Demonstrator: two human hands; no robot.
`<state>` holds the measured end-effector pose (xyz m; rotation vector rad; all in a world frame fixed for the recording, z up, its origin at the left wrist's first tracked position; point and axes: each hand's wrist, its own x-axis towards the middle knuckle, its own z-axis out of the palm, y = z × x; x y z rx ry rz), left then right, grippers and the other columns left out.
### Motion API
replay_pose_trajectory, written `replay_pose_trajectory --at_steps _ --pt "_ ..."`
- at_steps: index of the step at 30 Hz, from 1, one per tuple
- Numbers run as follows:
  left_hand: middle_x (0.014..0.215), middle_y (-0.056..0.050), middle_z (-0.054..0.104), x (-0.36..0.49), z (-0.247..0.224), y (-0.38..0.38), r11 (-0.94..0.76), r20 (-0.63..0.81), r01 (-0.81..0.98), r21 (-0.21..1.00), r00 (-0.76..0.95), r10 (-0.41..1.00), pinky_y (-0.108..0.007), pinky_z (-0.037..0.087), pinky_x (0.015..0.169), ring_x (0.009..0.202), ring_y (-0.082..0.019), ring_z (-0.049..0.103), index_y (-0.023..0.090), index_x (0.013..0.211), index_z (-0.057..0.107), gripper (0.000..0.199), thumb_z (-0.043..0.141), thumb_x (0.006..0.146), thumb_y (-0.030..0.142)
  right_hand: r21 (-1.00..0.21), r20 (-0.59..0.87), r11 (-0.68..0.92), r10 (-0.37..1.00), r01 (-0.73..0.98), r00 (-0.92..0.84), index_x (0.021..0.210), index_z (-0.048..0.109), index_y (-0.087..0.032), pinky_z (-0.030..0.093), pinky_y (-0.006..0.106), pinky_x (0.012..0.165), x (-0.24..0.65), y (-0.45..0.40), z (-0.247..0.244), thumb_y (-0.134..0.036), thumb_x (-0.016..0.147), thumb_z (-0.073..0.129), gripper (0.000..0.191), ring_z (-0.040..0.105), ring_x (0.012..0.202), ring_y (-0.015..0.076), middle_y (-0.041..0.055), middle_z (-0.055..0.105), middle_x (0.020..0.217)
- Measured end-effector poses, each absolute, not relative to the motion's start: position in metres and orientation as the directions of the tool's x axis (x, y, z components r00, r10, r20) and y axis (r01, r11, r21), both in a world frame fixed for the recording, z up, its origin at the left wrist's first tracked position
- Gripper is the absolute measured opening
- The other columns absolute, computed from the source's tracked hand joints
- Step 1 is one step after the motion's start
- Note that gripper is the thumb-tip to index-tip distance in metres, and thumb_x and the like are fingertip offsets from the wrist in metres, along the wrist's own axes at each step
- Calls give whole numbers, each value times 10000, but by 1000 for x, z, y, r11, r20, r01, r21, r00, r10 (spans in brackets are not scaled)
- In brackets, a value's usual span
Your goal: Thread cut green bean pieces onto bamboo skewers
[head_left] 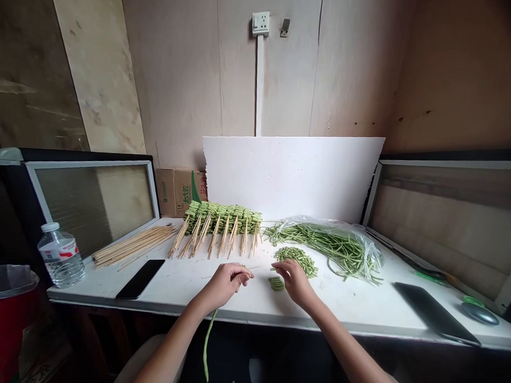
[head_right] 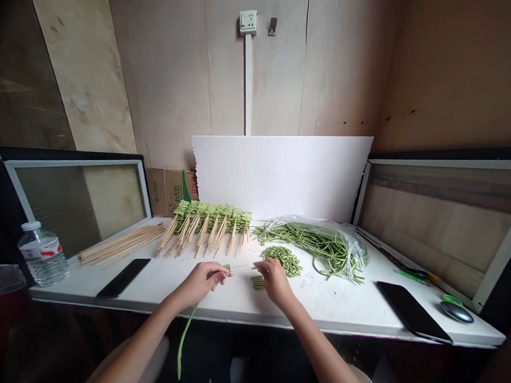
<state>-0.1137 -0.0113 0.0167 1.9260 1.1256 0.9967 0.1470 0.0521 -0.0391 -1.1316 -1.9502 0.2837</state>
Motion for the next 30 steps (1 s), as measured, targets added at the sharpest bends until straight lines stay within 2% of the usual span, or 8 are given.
replay_pose_trajectory --at_steps 5,9,15,19,22,25,27,30 --pt "797 -57 678 -112 11 -9 -408 282 367 836 351 893 -271 444 648 606 -130 503 145 1048 797 459 547 968 521 -482 553 470 818 740 -159 968 793 -206 463 401 868 148 73 -68 -202 949 556 237 595 1022 303 108 742 980" --pt "782 -52 671 -110 10 -9 -403 273 354 844 364 890 -264 437 638 601 -127 506 130 1057 791 468 549 971 521 -308 577 507 772 805 -265 880 791 -204 437 442 911 144 72 -72 -147 944 537 267 543 1058 317 103 720 958" --pt "788 -44 664 -107 8 -9 -398 269 336 854 369 890 -270 455 656 602 -124 536 140 1044 795 449 552 981 512 -193 571 546 738 815 -359 1027 782 -213 435 427 919 147 68 -75 72 813 451 487 498 1150 310 102 688 1111" --pt "901 -56 642 -108 7 -8 -465 373 292 836 318 871 -292 489 745 639 -113 567 167 1033 810 447 542 994 523 -238 607 585 713 775 -352 1077 764 -186 455 470 919 143 64 -66 35 870 458 431 515 1134 323 137 674 1143" --pt "956 -72 641 -110 5 -3 -442 371 216 870 302 878 -302 504 731 657 -116 595 163 1020 809 466 573 972 561 -384 616 662 703 644 -355 1135 741 -213 486 487 905 133 48 -43 -184 1016 496 273 551 1078 312 125 682 1101" --pt "815 -67 663 -109 3 2 -383 334 117 916 303 892 -314 511 711 662 -141 605 118 1021 791 500 651 919 587 -557 585 707 706 435 -399 1243 690 -261 529 405 845 118 21 -15 -394 1042 540 284 589 1063 274 93 687 1100" --pt "771 -67 680 -107 2 3 -325 299 42 945 298 907 -323 519 719 688 -155 617 101 1043 769 523 724 863 590 -571 619 745 666 344 -416 1322 644 -279 528 390 856 108 4 -2 -431 1008 614 350 598 1043 260 87 690 1077" --pt "907 -105 720 -100 -1 1 -233 243 -68 970 296 924 -334 539 745 765 -175 661 101 1066 733 563 796 795 590 -513 662 798 602 316 -447 1306 658 -289 504 424 905 97 -10 5 -373 990 658 326 592 989 259 83 694 1024"
